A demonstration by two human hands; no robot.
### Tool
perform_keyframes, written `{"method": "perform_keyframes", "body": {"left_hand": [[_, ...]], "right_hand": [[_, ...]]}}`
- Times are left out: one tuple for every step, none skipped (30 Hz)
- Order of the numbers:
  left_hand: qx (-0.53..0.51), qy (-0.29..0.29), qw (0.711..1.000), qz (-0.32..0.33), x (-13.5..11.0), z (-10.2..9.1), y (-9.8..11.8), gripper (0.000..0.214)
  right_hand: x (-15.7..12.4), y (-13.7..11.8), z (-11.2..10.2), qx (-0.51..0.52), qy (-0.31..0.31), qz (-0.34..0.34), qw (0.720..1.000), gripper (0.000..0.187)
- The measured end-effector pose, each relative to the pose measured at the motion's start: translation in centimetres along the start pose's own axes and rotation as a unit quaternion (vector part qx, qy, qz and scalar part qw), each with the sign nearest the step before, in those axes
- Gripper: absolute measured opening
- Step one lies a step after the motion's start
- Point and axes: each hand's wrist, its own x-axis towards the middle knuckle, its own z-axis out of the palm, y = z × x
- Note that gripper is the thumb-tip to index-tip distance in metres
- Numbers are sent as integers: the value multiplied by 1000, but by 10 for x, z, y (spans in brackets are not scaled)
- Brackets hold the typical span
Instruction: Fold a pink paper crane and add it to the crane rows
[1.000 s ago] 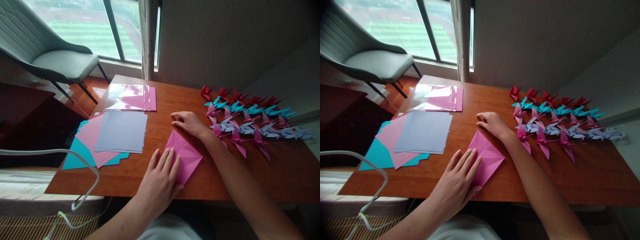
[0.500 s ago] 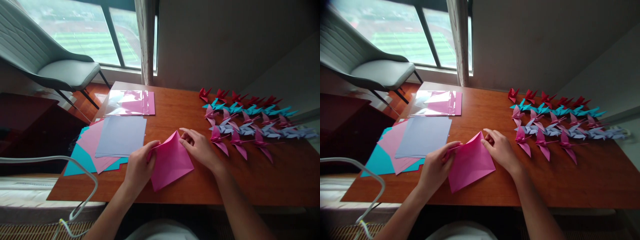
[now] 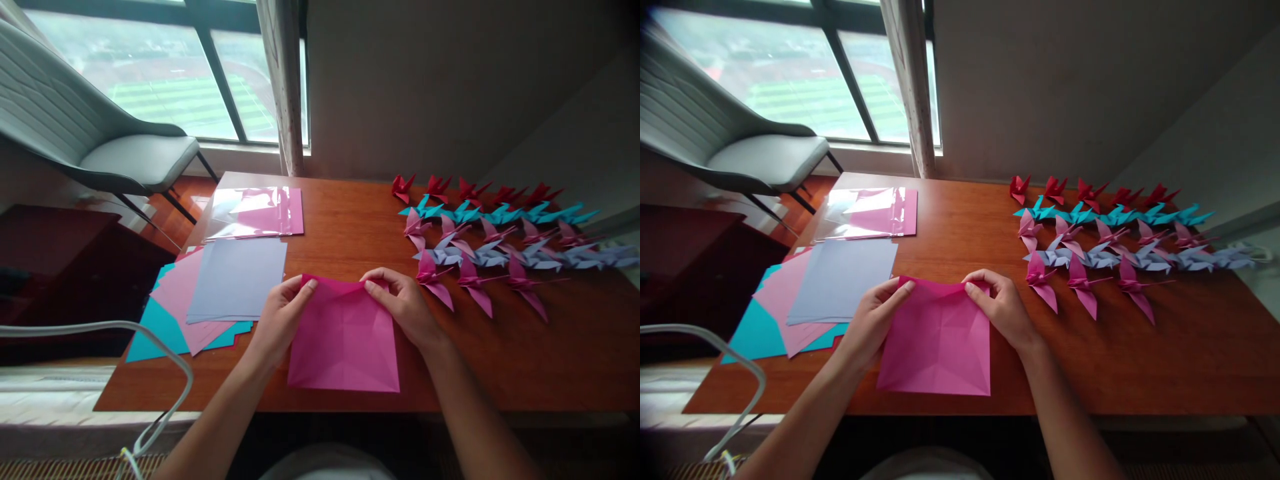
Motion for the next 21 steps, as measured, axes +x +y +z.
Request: {"method": "perform_keyframes", "body": {"left_hand": [[3,-1,1000,-3,1,1,0,32],[4,-2,1000,-7,2,2,0,33],[3,0,1000,-11,2,2,-1,34],[-1,4,1000,-14,3,2,-1,34],[-6,9,1000,-18,3,2,-2,34],[-12,15,1000,-23,4,2,-2,35],[-20,21,999,-29,4,1,-3,35],[-29,25,999,-35,4,1,-3,35],[-38,27,998,-42,3,0,-3,35],[-45,30,997,-46,3,-1,-3,34],[-51,34,997,-48,3,-1,-3,34],[-55,38,997,-48,2,-2,-3,34],[-58,41,996,-47,2,-2,-3,34],[-60,42,996,-48,2,-1,-3,34],[-62,40,996,-50,2,-1,-2,33],[-63,35,996,-52,1,0,-2,33],[-61,29,996,-52,1,1,-2,32],[-57,24,997,-50,1,1,-2,32],[-53,22,997,-45,2,2,-2,32],[-50,21,998,-41,2,3,-2,33],[-48,23,998,-39,2,3,-3,33]], "right_hand": [[0,0,0,-6,6,-3,1000,22],[0,0,1,-13,12,-6,1000,22],[0,0,1,-18,17,-7,1000,22],[0,-1,0,-20,18,-5,1000,22],[0,-1,0,-18,15,0,1000,22],[1,-2,0,-9,8,8,1000,22],[1,-2,-1,5,-4,18,1000,22],[1,-3,-1,24,-19,27,999,22],[1,-3,-2,45,-35,37,998,22],[0,-3,-2,66,-52,46,995,23],[0,-3,-2,87,-67,56,992,23],[0,-3,-2,107,-80,68,989,22],[0,-2,-2,125,-88,81,985,20],[-1,-2,-2,141,-92,92,981,19],[-1,-2,-2,159,-92,103,978,19],[-1,-1,-2,179,-89,113,973,20],[-1,-1,-2,200,-86,122,968,21],[-1,-1,-2,223,-85,132,962,22],[-1,-1,-2,244,-86,142,955,23],[-1,-1,-2,262,-88,151,949,23],[-1,-2,-2,274,-90,158,944,23]]}}
